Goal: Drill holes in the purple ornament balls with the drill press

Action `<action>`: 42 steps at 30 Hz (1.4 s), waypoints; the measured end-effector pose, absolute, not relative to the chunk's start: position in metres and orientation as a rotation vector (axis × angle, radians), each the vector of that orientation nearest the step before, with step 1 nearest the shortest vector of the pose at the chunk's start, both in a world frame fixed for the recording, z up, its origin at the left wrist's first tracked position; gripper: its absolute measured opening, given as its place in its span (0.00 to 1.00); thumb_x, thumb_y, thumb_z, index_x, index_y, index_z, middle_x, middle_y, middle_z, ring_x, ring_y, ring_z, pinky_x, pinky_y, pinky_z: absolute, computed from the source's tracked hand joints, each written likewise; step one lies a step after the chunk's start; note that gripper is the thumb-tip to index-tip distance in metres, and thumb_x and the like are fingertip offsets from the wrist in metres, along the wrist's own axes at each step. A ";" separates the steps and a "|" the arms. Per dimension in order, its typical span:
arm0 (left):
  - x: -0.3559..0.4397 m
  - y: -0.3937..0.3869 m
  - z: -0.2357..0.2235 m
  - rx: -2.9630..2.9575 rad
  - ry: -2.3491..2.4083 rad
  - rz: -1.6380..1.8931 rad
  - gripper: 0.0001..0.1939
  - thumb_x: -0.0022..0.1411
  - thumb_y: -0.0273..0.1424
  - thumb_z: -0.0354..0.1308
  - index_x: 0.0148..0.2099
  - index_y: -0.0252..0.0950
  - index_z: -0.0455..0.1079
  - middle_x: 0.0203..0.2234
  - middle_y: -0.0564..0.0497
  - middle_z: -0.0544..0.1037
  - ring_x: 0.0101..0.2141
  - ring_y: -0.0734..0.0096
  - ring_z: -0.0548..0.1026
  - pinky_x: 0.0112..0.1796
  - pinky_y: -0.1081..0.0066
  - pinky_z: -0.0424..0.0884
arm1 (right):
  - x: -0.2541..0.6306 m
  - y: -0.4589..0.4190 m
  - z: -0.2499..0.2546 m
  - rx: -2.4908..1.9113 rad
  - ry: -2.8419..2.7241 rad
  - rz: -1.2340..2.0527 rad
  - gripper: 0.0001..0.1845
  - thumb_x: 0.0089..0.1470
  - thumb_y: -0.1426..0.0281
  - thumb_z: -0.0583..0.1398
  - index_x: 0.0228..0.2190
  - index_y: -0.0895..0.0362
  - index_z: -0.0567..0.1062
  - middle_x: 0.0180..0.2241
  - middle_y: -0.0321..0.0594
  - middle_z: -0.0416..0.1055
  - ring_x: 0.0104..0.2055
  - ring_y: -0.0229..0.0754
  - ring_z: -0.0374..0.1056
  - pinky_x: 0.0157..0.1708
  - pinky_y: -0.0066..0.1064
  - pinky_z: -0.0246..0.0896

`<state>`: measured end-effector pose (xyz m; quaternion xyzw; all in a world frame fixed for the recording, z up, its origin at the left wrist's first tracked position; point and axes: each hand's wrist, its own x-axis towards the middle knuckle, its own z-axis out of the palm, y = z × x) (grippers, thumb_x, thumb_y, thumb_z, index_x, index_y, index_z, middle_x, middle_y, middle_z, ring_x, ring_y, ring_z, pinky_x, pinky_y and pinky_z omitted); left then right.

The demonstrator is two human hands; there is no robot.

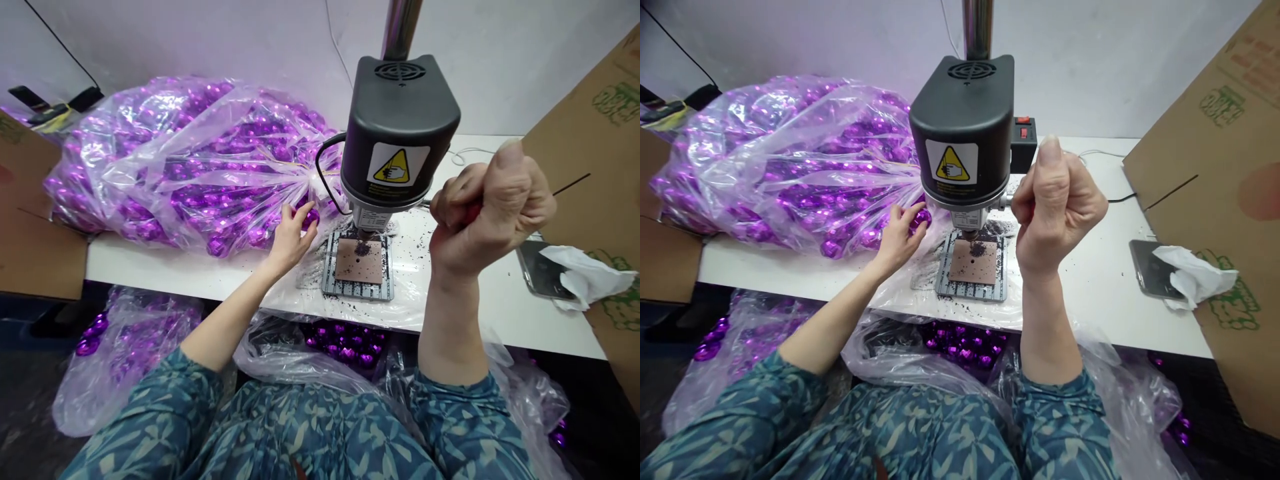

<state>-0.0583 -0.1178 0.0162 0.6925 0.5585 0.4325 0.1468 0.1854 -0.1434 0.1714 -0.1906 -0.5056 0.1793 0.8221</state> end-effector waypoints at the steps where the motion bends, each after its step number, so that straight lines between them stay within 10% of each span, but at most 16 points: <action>1: -0.053 -0.127 0.017 1.868 1.473 1.285 0.22 0.70 0.41 0.62 0.62 0.42 0.68 0.51 0.40 0.73 0.44 0.58 0.79 0.45 0.57 0.79 | 0.185 -0.143 0.171 -0.394 -1.055 0.390 0.29 0.55 0.57 0.66 0.14 0.55 0.60 0.11 0.29 0.51 0.11 0.29 0.45 0.13 0.32 0.35; 7: -0.009 -0.149 0.001 1.366 1.005 1.203 0.30 0.66 0.52 0.64 0.62 0.40 0.67 0.41 0.47 0.81 0.38 0.67 0.81 0.37 0.68 0.79 | 0.185 -0.145 0.170 -0.402 -1.071 0.404 0.28 0.57 0.58 0.64 0.14 0.56 0.62 0.11 0.29 0.52 0.12 0.28 0.47 0.14 0.30 0.38; 25: 0.019 -0.146 -0.030 1.746 1.203 1.215 0.25 0.62 0.43 0.71 0.57 0.39 0.76 0.41 0.46 0.82 0.42 0.61 0.79 0.46 0.62 0.77 | 0.183 -0.155 0.168 -0.446 -1.117 0.351 0.25 0.62 0.63 0.60 0.17 0.55 0.59 0.13 0.30 0.52 0.14 0.30 0.47 0.15 0.32 0.38; 31: 0.021 -0.154 -0.036 1.916 1.046 1.235 0.27 0.65 0.42 0.68 0.62 0.39 0.69 0.56 0.40 0.76 0.58 0.53 0.74 0.60 0.52 0.71 | 0.184 -0.154 0.166 -0.443 -1.103 0.366 0.27 0.60 0.59 0.61 0.16 0.55 0.58 0.12 0.29 0.52 0.13 0.29 0.47 0.14 0.32 0.39; 42: 0.025 -0.152 -0.042 1.776 0.925 1.222 0.28 0.66 0.45 0.67 0.61 0.37 0.64 0.54 0.39 0.77 0.54 0.56 0.78 0.58 0.54 0.75 | 0.187 -0.159 0.145 -0.355 -1.174 0.295 0.27 0.64 0.64 0.58 0.15 0.59 0.60 0.12 0.28 0.50 0.14 0.25 0.51 0.15 0.23 0.46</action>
